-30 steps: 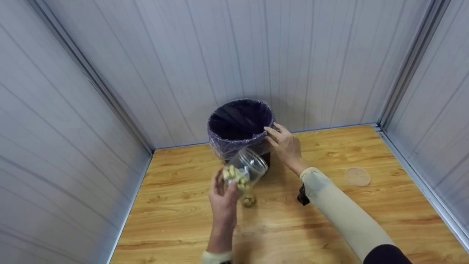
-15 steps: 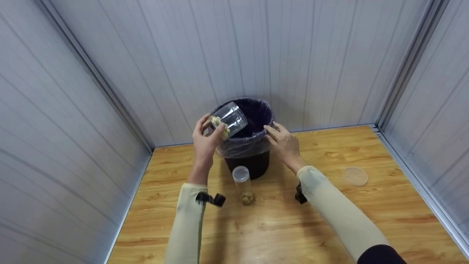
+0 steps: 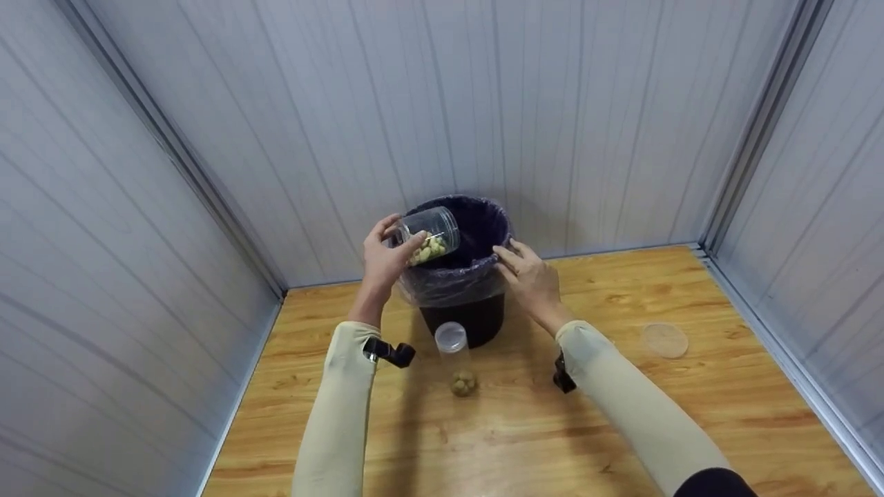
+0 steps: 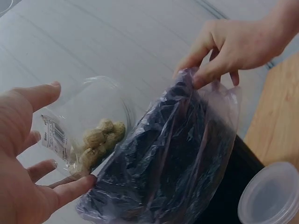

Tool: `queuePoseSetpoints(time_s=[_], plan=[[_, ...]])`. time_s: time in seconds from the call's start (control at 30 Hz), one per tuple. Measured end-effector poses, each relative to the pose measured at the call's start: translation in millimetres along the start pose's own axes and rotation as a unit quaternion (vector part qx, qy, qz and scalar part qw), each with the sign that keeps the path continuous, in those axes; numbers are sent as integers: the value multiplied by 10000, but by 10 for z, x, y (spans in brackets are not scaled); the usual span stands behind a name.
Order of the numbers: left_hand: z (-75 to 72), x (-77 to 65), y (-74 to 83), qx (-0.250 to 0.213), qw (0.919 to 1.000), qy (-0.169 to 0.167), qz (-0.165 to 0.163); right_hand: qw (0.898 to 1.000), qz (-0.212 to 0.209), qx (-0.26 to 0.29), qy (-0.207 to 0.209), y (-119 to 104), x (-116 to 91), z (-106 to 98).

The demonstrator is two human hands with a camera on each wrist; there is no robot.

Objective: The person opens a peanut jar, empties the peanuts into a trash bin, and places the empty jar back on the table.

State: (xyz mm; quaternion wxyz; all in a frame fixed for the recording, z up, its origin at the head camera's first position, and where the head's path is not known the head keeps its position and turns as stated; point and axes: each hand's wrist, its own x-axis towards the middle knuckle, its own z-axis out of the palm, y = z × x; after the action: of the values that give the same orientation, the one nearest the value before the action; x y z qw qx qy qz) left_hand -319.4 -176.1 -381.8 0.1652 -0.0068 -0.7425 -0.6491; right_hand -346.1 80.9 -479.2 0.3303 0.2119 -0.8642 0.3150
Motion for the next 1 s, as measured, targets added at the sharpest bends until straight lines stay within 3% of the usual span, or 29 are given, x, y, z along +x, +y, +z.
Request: queuePoseSetpoints(time_s=[0.2, 0.5, 0.77, 1.0], plan=[[-8, 84, 149, 636, 9971, -316, 282, 10000, -38, 3, 75, -6, 14, -31], [-28, 137, 276, 1165, 9916, -511, 238, 10000, -87, 8, 16, -19, 30, -59], [-81, 119, 324, 1868, 9801, -650, 186, 9999, -99, 39, 84, -62, 13, -52], [-105, 90, 338, 1924, 9791, -641, 143, 9999, -110, 36, 112, -100, -10, -52]])
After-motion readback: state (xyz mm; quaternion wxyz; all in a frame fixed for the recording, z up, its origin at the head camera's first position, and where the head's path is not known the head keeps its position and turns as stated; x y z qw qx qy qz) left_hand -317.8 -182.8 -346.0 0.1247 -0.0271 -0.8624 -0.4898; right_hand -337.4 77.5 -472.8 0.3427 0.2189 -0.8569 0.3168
